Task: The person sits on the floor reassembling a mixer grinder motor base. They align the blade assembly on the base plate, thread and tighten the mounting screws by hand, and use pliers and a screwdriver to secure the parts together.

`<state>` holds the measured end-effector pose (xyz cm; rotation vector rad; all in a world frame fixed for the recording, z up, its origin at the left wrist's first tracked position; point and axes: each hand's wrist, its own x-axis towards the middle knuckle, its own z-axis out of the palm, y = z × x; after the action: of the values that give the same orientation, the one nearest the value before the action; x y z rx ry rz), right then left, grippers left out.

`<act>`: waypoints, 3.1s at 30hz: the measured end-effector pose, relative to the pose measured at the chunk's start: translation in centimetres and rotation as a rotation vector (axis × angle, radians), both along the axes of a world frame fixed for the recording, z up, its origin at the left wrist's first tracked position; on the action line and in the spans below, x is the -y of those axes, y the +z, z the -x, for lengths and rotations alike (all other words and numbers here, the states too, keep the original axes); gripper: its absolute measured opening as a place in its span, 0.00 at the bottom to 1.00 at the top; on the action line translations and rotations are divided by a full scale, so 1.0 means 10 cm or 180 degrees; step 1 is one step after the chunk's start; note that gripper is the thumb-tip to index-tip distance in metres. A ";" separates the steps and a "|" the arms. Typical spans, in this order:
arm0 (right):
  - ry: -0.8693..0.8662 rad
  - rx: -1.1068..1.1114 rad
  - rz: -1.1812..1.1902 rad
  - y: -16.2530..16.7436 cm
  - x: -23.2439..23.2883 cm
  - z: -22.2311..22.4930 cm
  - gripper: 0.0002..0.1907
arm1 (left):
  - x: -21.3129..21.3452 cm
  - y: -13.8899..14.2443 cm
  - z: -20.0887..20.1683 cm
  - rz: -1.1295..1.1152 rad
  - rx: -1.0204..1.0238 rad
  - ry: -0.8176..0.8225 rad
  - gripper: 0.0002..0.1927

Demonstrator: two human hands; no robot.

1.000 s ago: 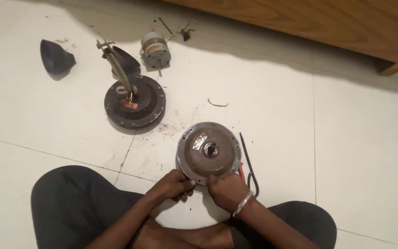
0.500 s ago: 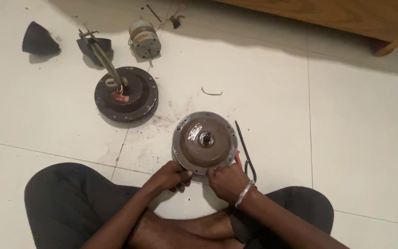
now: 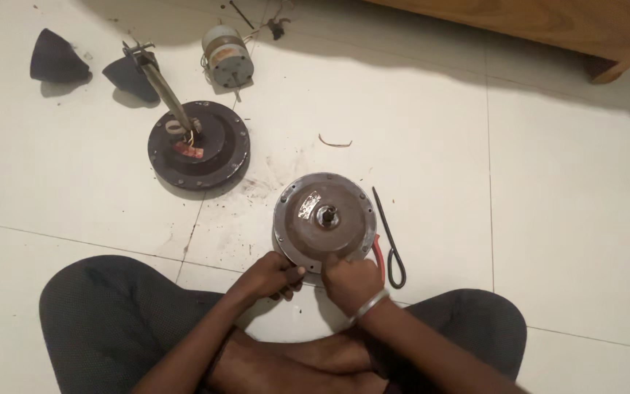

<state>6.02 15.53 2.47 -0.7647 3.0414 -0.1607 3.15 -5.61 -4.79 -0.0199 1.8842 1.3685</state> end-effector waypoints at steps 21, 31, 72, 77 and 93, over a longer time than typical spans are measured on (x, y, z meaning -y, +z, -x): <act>-0.0905 0.0768 0.0218 0.03 0.08 -0.02 0.18 | -0.01 0.08 -0.01 -0.0114 0.0043 0.0075 0.15; 0.1255 0.0129 -0.0634 0.06 -0.22 0.19 0.05 | -0.01 0.06 0.00 0.0001 -0.0025 0.0035 0.15; -0.0381 0.0091 0.0309 0.23 0.01 -0.08 0.11 | -0.05 0.69 -0.06 0.1890 -0.1114 -0.0389 0.24; 0.0177 0.0141 -0.0270 0.22 -0.07 -0.01 0.07 | -0.04 0.66 -0.07 0.1901 -0.1062 -0.0394 0.24; -0.0256 -0.0418 0.0074 -0.30 0.05 -0.16 0.04 | -0.09 0.62 -0.05 0.1907 -0.0929 -0.0172 0.22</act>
<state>7.64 14.99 -0.53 -0.6808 3.2019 -0.1520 3.68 -4.70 1.38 -0.0714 2.4614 0.7567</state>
